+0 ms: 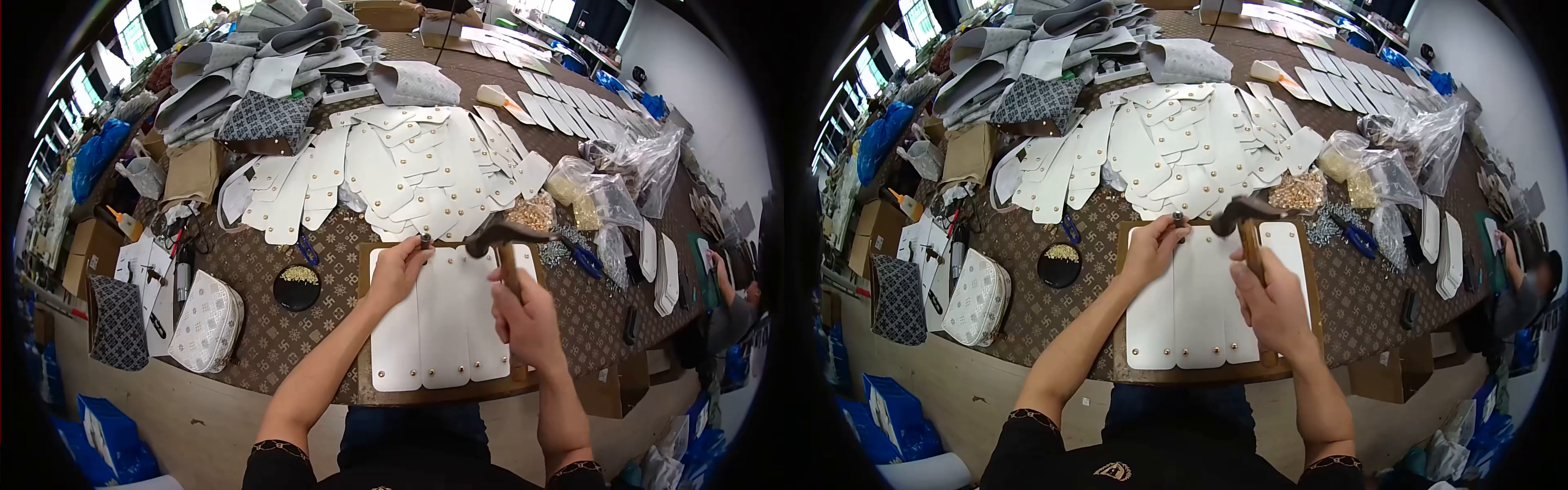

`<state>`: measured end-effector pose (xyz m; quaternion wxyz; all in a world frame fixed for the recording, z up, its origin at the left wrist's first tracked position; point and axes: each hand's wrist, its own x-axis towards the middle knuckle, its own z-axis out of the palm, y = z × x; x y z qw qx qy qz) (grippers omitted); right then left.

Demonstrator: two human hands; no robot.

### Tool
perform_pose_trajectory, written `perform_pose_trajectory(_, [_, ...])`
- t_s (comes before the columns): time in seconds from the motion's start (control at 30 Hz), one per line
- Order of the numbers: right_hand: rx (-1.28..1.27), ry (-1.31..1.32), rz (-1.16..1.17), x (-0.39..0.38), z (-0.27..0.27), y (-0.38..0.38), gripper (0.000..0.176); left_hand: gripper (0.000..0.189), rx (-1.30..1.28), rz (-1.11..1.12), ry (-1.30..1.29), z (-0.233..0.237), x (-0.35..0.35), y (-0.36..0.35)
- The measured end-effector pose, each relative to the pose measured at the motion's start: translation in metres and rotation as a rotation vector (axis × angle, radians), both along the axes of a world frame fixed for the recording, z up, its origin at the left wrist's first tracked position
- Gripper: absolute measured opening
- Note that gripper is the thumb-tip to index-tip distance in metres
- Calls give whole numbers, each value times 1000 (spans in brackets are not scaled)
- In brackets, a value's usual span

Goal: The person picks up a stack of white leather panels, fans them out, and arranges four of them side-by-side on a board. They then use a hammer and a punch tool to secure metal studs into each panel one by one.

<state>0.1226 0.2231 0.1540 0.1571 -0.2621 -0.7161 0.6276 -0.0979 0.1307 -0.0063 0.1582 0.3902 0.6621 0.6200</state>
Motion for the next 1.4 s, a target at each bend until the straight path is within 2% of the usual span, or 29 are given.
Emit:
perform_pose_trajectory(0.03, [71, 69, -9, -2, 23, -2, 20, 18, 4, 6, 17, 2, 0, 0])
perform_pose_trajectory(0.1, [206, 491, -16, -9, 54, 0, 20, 18, 0, 7, 26, 1, 3, -1])
perform_pose_trajectory(0.17, [212, 977, 48, -35, 56, 1, 22, 18, 3, 25, 56, 3, 2, 0])
perform_pose_trajectory(0.2, [168, 1045, 65, -50, 39, 2, 24, 18, 1, 25, 61, 3, 2, -1])
perform_pose_trajectory(0.27, [452, 175, 0, -58, -2, 0, 25, 18, 25, 28, 113, 5, 3, -1])
perform_pose_trajectory(0.33, [366, -339, 264, -57, -30, 13, 25, 18, -30, 22, 121, -2, 7, -10])
perform_pose_trajectory(0.4, [190, -227, 158, -34, -41, 7, 26, 20, -24, 58, 178, 5, 2, -4])
perform_pose_trajectory(0.47, [82, -150, 57, -11, -49, 1, 23, 17, -65, 16, 72, 2, 0, -2])
perform_pose_trajectory(0.53, [-143, -51, -52, 8, -50, 3, 19, 15, -2, -10, 23, 14, 7, 0])
perform_pose_trajectory(0.6, [-140, -25, -102, 20, -66, 5, 17, 15, 93, -4, -120, 23, 15, 10])
perform_pose_trajectory(0.67, [-220, -22, -163, 28, -76, 8, 19, 16, 106, -50, -99, 22, 18, 24])
perform_pose_trajectory(0.77, [-221, -43, -125, 37, -82, 13, 20, 18, 90, -115, -137, 10, 21, 37])
perform_pose_trajectory(0.97, [-41, -61, -29, 28, -34, 20, 21, 13, 16, -141, -17, 1, 19, 36])
perform_pose_trajectory(1.03, [96, -4, -18, 24, 9, 24, 21, 15, 17, -118, 25, 3, 20, 32])
perform_pose_trajectory(1.13, [222, 421, -62, 18, 65, 23, 25, 16, -14, -120, 108, 1, 21, 36])
perform_pose_trajectory(1.17, [217, 616, -95, 11, 74, 23, 26, 16, -12, -118, 106, 1, 21, 38])
perform_pose_trajectory(1.2, [271, 799, -31, 6, 78, 29, 28, 16, -10, -106, 112, 0, 22, 40])
perform_pose_trajectory(1.27, [190, 1085, 24, -21, 53, 27, 28, 17, -10, -93, 121, 2, 21, 38])
perform_pose_trajectory(1.3, [350, 805, -59, -22, 22, 30, 28, 17, -15, -93, 125, 5, 21, 36])
perform_pose_trajectory(1.37, [455, -359, 230, -30, -3, 43, 25, 18, -10, -92, 128, 8, 24, 35])
perform_pose_trajectory(1.4, [478, -268, 208, -24, -32, 40, 24, 18, -116, -101, 134, 7, 25, 28])
